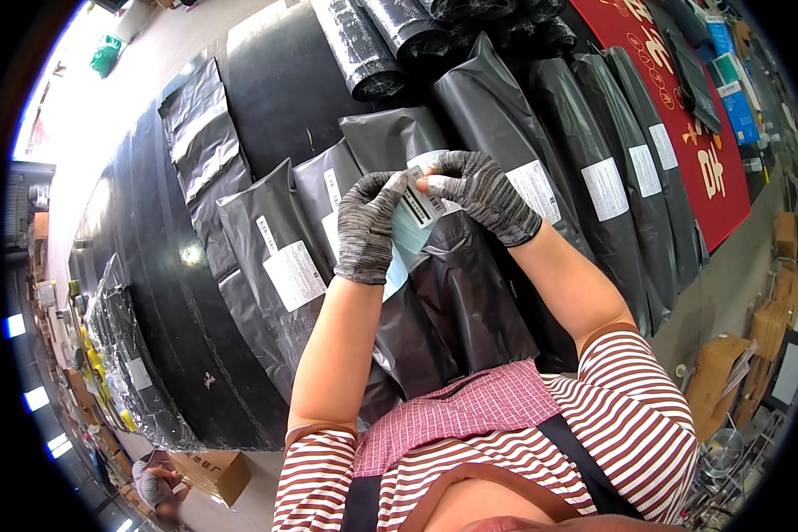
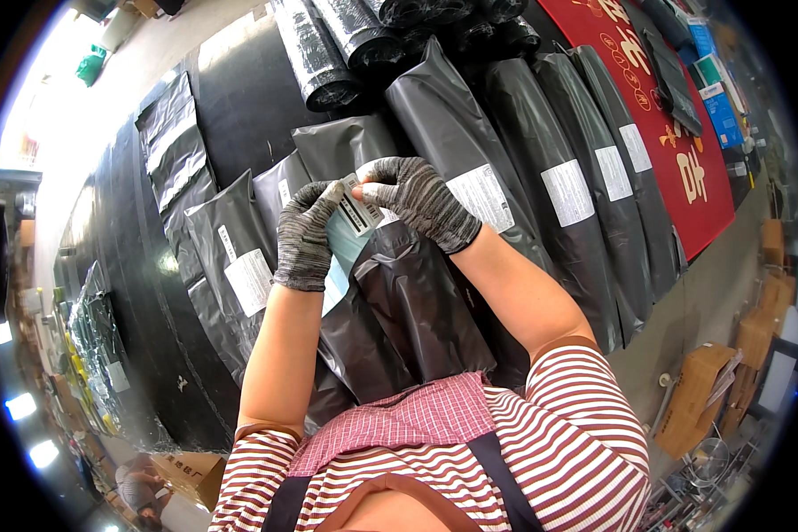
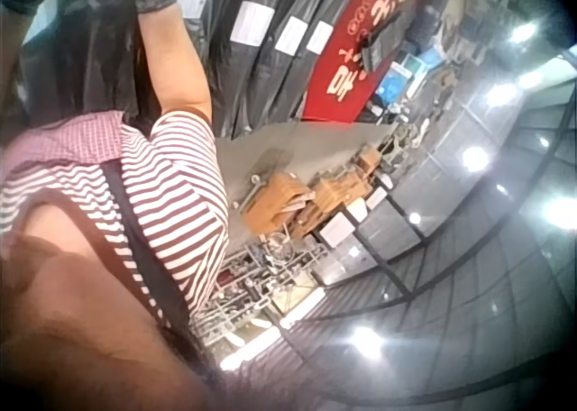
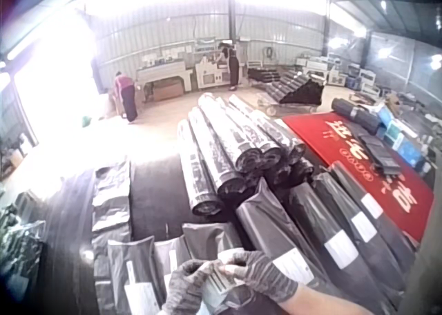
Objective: The person labels several wrapped rolls, places the rolls into a large plastic bag, and then checks a document on a table.
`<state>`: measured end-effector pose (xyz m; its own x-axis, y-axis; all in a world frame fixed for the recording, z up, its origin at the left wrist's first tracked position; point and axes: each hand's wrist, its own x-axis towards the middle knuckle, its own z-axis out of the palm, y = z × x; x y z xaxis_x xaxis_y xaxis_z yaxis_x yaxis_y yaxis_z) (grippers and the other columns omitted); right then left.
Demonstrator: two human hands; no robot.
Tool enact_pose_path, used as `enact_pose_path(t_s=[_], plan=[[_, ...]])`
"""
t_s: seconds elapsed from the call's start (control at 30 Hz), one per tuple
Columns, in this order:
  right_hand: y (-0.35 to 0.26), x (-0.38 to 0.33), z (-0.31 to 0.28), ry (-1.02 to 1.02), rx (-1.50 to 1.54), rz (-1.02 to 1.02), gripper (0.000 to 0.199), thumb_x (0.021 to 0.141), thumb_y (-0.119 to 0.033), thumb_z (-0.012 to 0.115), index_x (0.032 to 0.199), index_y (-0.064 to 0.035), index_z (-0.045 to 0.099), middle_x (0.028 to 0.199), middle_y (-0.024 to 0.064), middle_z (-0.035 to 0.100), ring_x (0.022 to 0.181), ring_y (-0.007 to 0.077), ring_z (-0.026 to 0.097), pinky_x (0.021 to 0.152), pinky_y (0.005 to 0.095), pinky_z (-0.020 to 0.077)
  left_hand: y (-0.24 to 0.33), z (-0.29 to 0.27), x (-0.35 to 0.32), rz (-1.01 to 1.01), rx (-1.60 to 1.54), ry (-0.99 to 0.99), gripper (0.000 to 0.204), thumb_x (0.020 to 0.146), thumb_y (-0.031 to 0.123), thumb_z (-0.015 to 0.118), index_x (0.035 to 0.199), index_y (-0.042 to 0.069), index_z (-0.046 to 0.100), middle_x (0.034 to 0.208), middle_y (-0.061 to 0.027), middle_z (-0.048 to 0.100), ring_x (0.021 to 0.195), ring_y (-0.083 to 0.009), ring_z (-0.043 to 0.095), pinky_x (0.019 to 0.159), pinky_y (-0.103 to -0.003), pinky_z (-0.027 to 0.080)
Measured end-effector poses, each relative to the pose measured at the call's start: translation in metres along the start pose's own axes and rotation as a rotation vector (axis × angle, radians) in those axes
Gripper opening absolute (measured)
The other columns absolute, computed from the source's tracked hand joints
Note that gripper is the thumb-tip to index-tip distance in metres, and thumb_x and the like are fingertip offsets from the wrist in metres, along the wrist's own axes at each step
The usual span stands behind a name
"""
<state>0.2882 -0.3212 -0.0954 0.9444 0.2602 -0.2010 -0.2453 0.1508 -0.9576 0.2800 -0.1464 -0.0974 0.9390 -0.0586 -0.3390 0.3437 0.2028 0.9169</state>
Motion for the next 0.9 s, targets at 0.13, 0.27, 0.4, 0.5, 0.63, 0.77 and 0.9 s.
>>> enact_pose_path(t_s=[0.13, 0.27, 0.4, 0.5, 0.63, 0.77, 0.9], plan=[[0.005, 0.000, 0.004, 0.056, -0.118, -0.103, 0.011, 0.079, -0.012, 0.068, 0.084, -0.0027, 0.066, 0.075, 0.0020, 0.063, 0.070, 0.0070, 0.055, 0.066, 0.0227, 0.0465, -0.005, 0.009, -0.002, -0.066, -0.244, 0.098, 0.017, 0.082, 0.017, 0.068, 0.087, 0.002, 0.064, 0.079, -0.0057, 0.064, 0.073, -0.0129, 0.059, 0.070, -0.025, 0.048], [0.002, 0.003, 0.006, 0.059, 0.038, -0.020, 0.012, 0.079, -0.012, 0.068, 0.084, -0.0016, 0.066, 0.075, 0.0033, 0.064, 0.069, 0.0077, 0.056, 0.066, 0.0221, 0.0466, -0.013, 0.010, 0.003, -0.131, -0.379, 0.198, 0.014, 0.082, 0.016, 0.067, 0.086, 0.002, 0.063, 0.077, -0.0062, 0.063, 0.070, -0.0151, 0.059, 0.067, -0.027, 0.049], [-0.002, 0.010, -0.004, 0.237, -0.013, -0.139, 0.016, 0.079, -0.015, 0.068, 0.086, -0.0017, 0.066, 0.077, 0.0030, 0.065, 0.071, 0.0079, 0.058, 0.067, 0.0225, 0.0472, -0.014, -0.001, 0.011, -0.158, -0.277, 0.224, 0.012, 0.084, 0.014, 0.064, 0.088, 0.002, 0.063, 0.079, -0.0065, 0.063, 0.073, -0.0165, 0.060, 0.069, -0.027, 0.050], [-0.005, 0.024, -0.022, 0.278, -0.208, -0.090, 0.023, 0.078, -0.020, 0.069, 0.091, -0.0017, 0.066, 0.080, 0.0030, 0.065, 0.072, 0.0079, 0.057, 0.068, 0.0231, 0.0461, -0.016, -0.007, 0.017, -0.013, 0.232, 0.012, 0.022, 0.086, 0.012, 0.061, 0.104, 0.001, 0.063, 0.089, -0.0087, 0.066, 0.079, -0.0148, 0.061, 0.075, -0.026, 0.050], [0.010, 0.049, -0.037, 0.214, -0.417, -0.066, 0.027, 0.076, -0.020, 0.070, 0.095, -0.0013, 0.065, 0.083, 0.0039, 0.065, 0.075, 0.0088, 0.057, 0.071, 0.0244, 0.0455, -0.016, 0.007, 0.014, 0.277, 0.870, -0.187, 0.035, 0.089, 0.010, 0.053, 0.124, 0.012, 0.056, 0.094, -0.0143, 0.065, 0.081, -0.0182, 0.062, 0.078, -0.030, 0.049], [0.014, 0.059, -0.035, 0.200, -0.561, -0.101, 0.029, 0.075, -0.019, 0.068, 0.096, 0.0003, 0.064, 0.087, 0.0098, 0.066, 0.084, 0.0160, 0.061, 0.081, 0.0300, 0.0463, -0.004, 0.020, 0.017, 0.104, 1.328, -0.273, 0.041, 0.091, 0.014, 0.046, 0.131, 0.023, 0.047, 0.094, -0.0186, 0.063, 0.087, -0.0341, 0.061, 0.077, -0.043, 0.049], [0.021, 0.069, -0.038, 0.173, -0.660, -0.120, 0.026, 0.076, -0.016, 0.066, 0.097, -0.0008, 0.064, 0.091, 0.0126, 0.066, 0.086, 0.0204, 0.062, 0.081, 0.0316, 0.0471, -0.001, 0.022, 0.019, 0.095, 1.309, -0.289, 0.042, 0.090, 0.014, 0.047, 0.131, 0.021, 0.046, 0.097, -0.0199, 0.062, 0.089, -0.0354, 0.061, 0.078, -0.044, 0.048]])
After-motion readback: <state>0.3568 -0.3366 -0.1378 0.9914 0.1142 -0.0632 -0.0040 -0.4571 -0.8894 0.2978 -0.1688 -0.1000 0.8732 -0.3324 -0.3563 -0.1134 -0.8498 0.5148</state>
